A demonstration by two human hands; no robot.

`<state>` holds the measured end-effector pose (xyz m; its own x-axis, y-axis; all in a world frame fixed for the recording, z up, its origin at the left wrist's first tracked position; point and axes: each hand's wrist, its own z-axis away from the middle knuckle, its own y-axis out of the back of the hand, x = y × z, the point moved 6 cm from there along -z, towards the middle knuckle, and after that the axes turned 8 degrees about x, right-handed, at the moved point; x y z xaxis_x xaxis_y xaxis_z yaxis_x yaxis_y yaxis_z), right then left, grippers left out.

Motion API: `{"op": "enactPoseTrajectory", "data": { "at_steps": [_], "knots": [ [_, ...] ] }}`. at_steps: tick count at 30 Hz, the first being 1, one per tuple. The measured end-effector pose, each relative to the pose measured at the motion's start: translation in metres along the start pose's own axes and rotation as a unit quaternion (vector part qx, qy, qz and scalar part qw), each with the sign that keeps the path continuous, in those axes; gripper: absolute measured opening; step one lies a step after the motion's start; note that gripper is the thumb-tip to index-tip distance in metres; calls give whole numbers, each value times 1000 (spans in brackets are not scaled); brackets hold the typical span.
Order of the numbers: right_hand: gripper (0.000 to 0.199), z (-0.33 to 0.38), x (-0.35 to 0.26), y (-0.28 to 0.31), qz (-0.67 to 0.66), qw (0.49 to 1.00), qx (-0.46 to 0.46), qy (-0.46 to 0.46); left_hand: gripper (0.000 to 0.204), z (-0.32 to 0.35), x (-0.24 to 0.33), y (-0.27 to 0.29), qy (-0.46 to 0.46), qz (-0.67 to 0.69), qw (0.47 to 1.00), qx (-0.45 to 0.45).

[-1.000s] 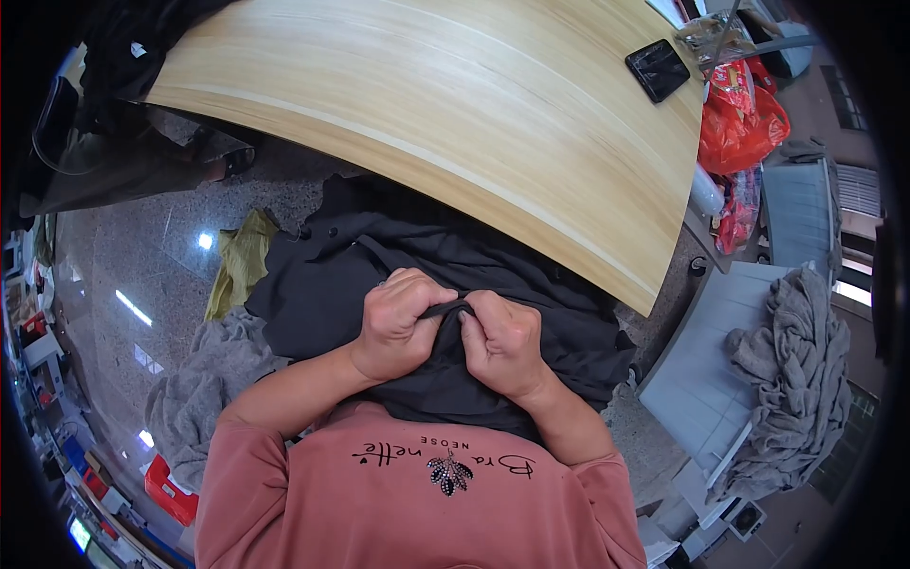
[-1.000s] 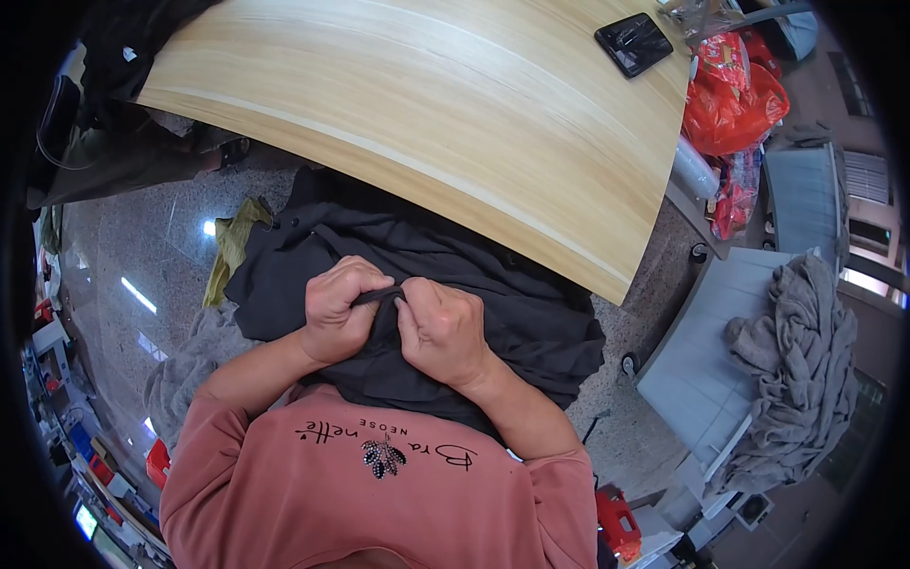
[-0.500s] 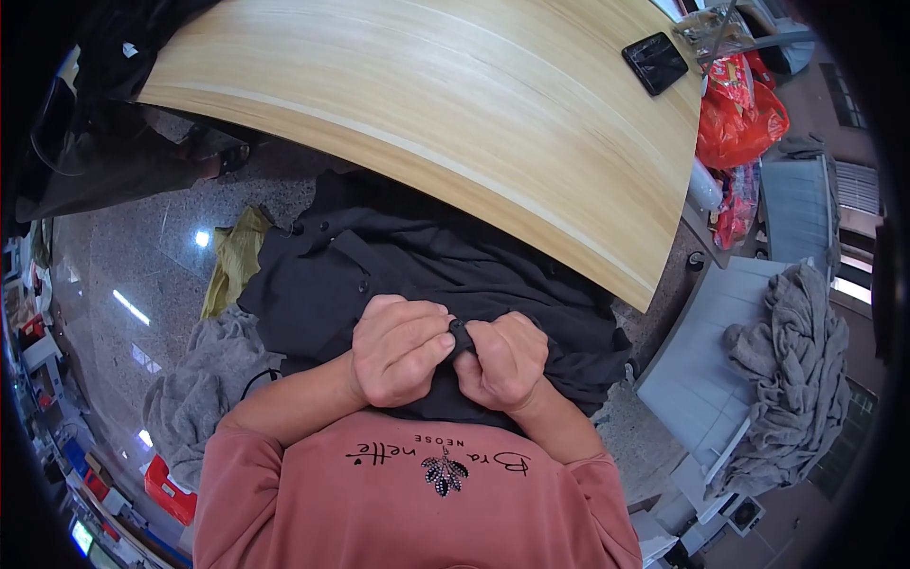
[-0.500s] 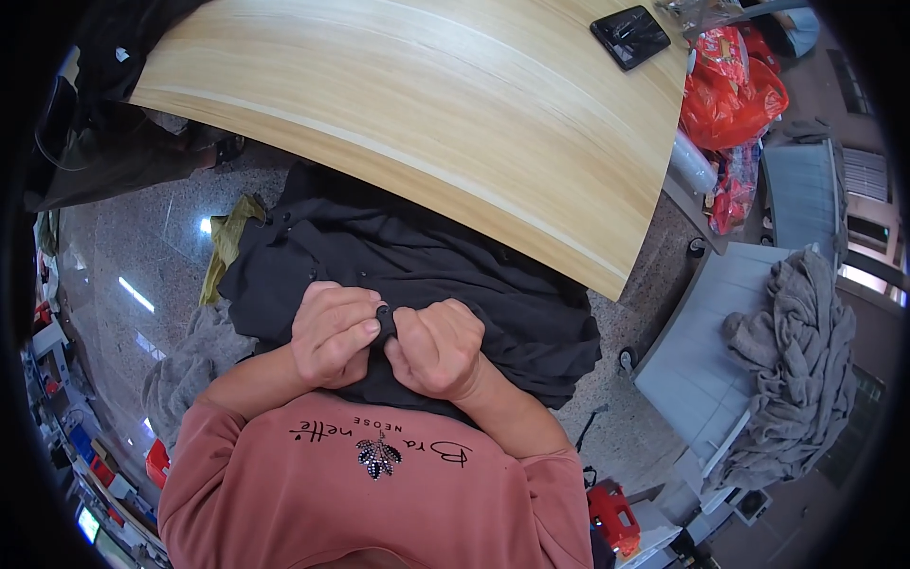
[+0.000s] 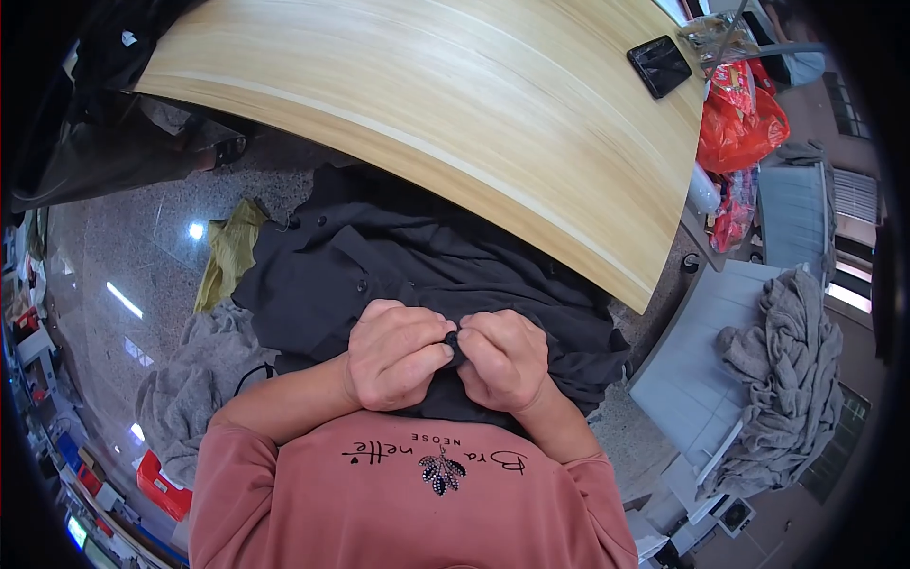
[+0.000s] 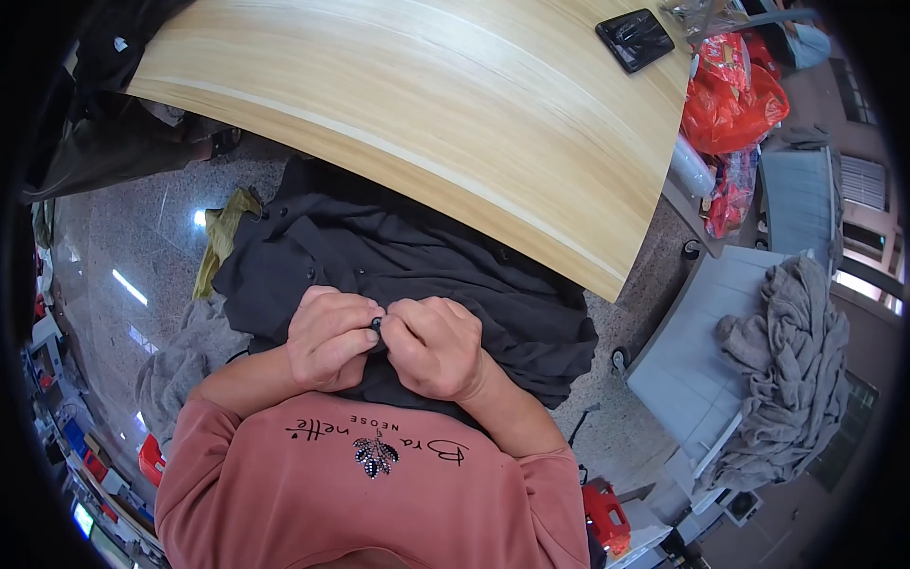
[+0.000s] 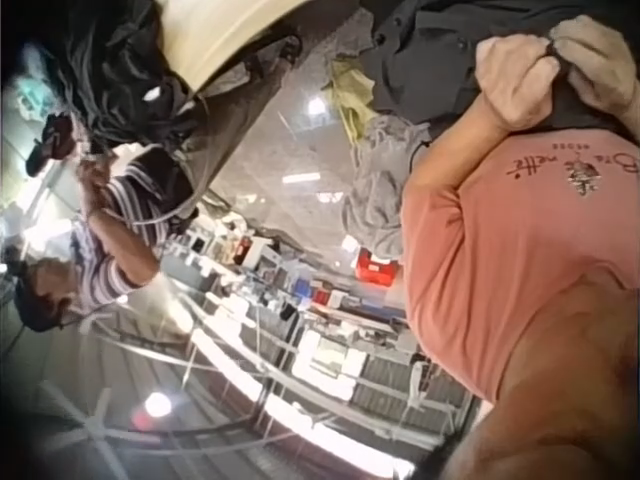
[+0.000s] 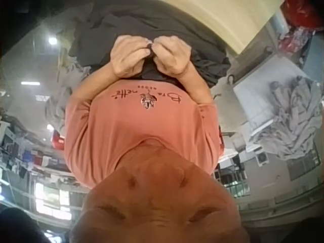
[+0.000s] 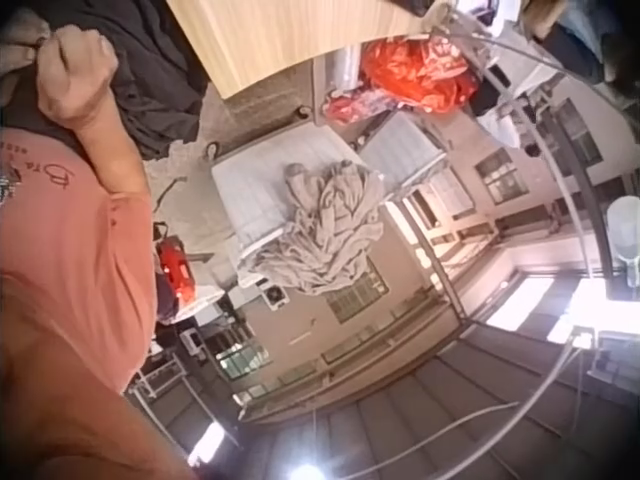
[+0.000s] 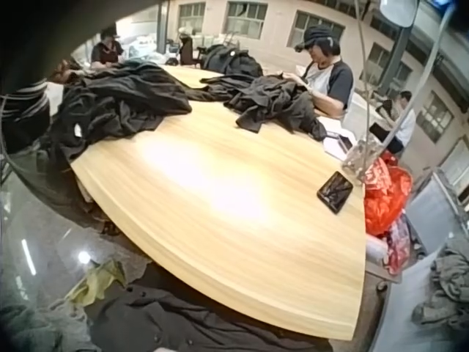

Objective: Button and inspect black garments on a sewing factory floor.

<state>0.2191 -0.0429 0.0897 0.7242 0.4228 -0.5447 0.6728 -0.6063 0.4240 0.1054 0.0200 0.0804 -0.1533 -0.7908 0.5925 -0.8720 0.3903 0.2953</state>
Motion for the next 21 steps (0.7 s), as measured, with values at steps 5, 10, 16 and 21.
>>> {"op": "enactPoseTrajectory", "data": {
  "at_steps": [5, 10, 16, 21],
  "knots": [
    [25, 0, 0, -3, 34, 999, -34, -6, 37, 2, -5, -5, 38, 0, 999, 10],
    [22, 1, 3, 1, 13, 999, -29, -27, 43, -1, -10, -10, 51, 9, 998, -44],
    [31, -1, 7, 0, -4, 997, -38, -68, 32, -4, -17, -9, 77, -34, 995, -54],
    [26, 4, 34, 3, -50, 968, -29, -243, 24, -37, -46, 3, 95, 4, 978, -183]
  ]
}}
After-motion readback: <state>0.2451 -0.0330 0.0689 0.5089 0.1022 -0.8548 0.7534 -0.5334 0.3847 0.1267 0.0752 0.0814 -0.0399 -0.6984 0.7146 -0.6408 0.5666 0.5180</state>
